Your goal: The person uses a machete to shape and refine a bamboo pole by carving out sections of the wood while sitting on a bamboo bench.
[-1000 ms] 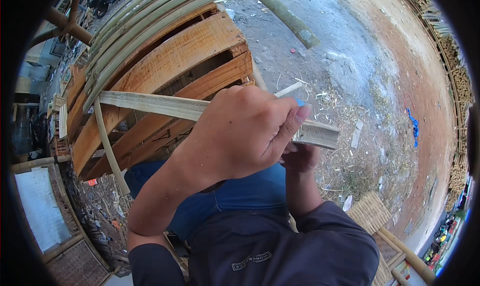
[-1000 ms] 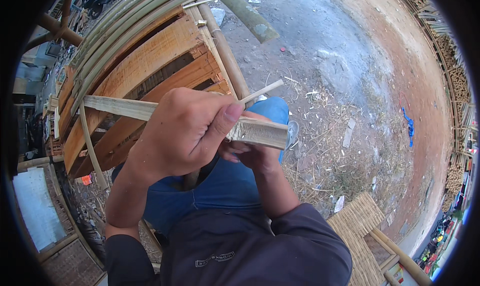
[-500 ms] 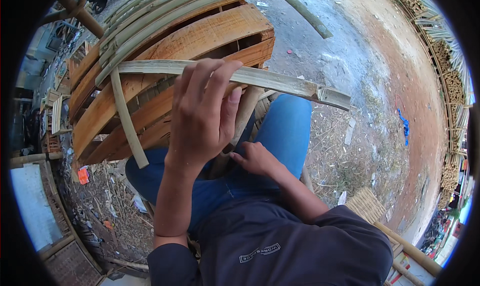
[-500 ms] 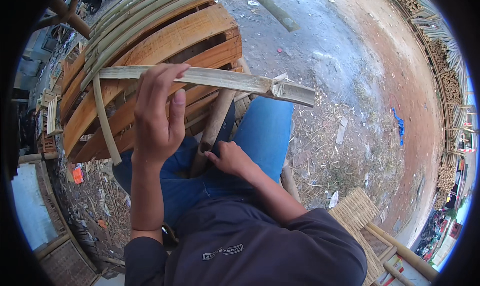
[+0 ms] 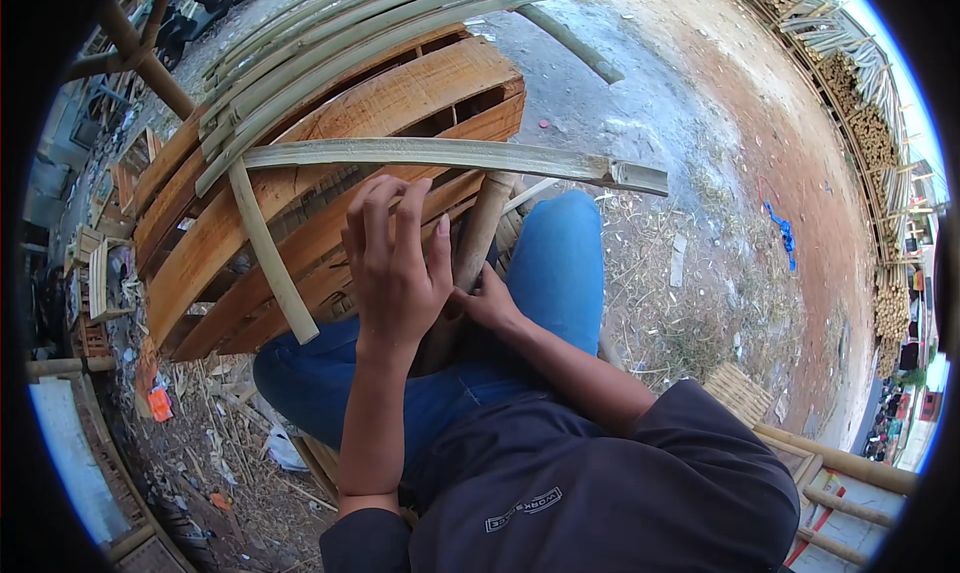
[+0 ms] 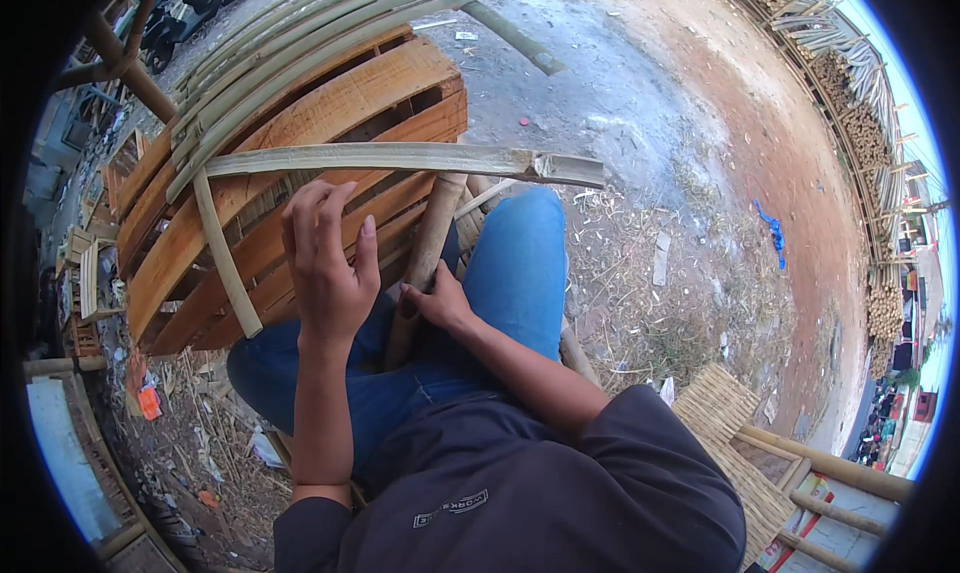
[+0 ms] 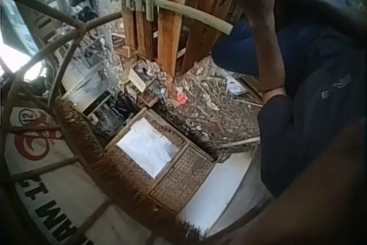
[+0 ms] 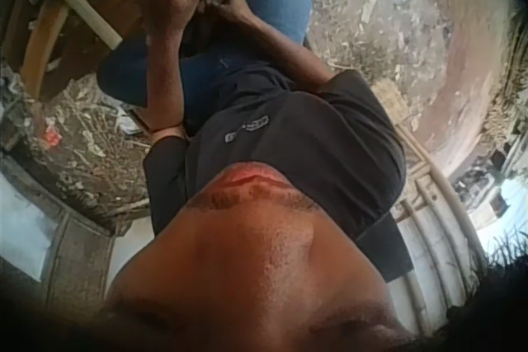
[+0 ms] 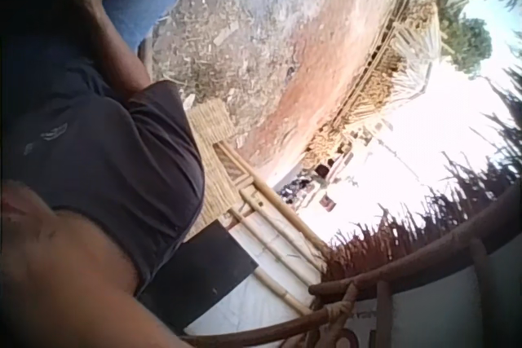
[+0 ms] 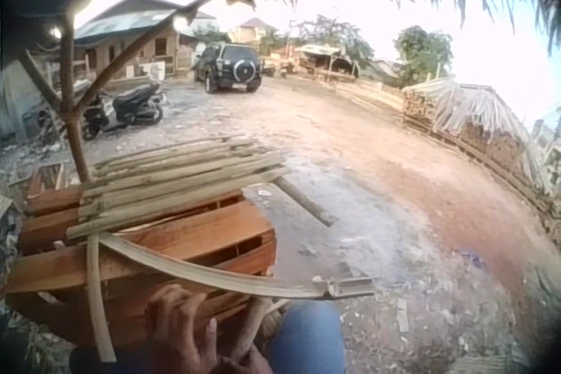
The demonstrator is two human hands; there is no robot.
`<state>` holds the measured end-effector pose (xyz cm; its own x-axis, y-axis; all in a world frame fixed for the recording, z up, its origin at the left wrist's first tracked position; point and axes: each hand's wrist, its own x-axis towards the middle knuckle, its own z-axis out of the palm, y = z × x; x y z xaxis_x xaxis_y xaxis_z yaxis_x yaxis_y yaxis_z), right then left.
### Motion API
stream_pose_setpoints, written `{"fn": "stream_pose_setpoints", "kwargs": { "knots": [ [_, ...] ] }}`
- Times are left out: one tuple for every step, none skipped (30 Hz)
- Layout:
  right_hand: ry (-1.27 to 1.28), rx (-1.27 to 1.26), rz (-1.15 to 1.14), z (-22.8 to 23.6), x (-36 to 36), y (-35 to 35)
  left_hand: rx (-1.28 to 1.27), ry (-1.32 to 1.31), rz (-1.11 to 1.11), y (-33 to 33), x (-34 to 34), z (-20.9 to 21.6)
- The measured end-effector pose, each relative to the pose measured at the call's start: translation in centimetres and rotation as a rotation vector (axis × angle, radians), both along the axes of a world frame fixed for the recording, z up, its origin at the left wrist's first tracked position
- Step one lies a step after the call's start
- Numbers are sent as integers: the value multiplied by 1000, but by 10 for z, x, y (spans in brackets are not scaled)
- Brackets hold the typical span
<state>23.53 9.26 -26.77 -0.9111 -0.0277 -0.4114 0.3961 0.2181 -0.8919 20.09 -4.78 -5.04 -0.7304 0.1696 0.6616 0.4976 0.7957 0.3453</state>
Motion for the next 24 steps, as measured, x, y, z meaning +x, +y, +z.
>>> {"fn": "stream_pose_setpoints", "kwargs": {
  "knots": [
    [2, 1, -8, 3, 3, 1, -50, 9, 63, 2, -4, 0],
    [-7, -46, -37, 7, 7, 2, -48, 11, 53, 4, -8, -1],
    [-19, -95, -64, 13, 12, 3, -80, 26, 62, 6, -11, -1],
    [-20, -95, -71, 16, 18, 3, -111, 41, 71, 8, -13, -2],
    [75, -161, -175, 20, 23, 5, -111, 41, 64, 10, -11, -3],
    [172, -227, -278, 25, 24, 8, -89, 72, 71, 14, -7, -4],
    [172, -232, -278, 40, 23, 10, -72, 102, 85, 15, -5, -3],
    [225, -247, -313, 56, 24, 15, -77, 102, 87, 17, -7, 0],
    [279, -255, -355, 66, 26, 25, -129, 118, 104, 22, -10, 10],
    [296, -387, -367, 66, 26, 36, -182, 138, 119, 28, -15, 18],
    [298, -387, -372, 68, 30, 46, -181, 139, 114, 33, -22, 24],
    [370, -461, -418, 82, 30, 52, -236, 163, 53, 37, -30, 28],
    [440, -536, -463, 89, 31, 61, -292, 186, -8, 42, -38, 32],
    [489, -520, -455, 83, 31, 75, -326, 203, -64, 47, -45, 35],
    [492, -517, -460, 88, 31, 86, -323, 204, -69, 54, -51, 35],
    [588, -526, -524, 98, 28, 94, -370, 125, -132, 58, -56, 35],
    [684, -533, -588, 107, 25, 103, -417, 45, -195, 62, -61, 35],
    [685, -529, -598, 114, 23, 117, -402, 64, -262, 70, -65, 39],
    [743, -547, -584, 122, 20, 130, -404, 61, -264, 75, -69, 38],
    [800, -564, -571, 129, 18, 144, -428, -9, -265, 79, -74, 36],
    [796, -563, -576, 135, 17, 159, -451, -81, -266, 83, -79, 33],
    [836, -574, -527, 141, 17, 174, -413, 21, -286, 85, -87, 31],
    [875, -583, -478, 148, 19, 187, -411, 19, -292, 86, -92, 30],
    [874, -581, -479, 162, 23, 197, -421, 72, -274, 87, -95, 31]
  ]
}}
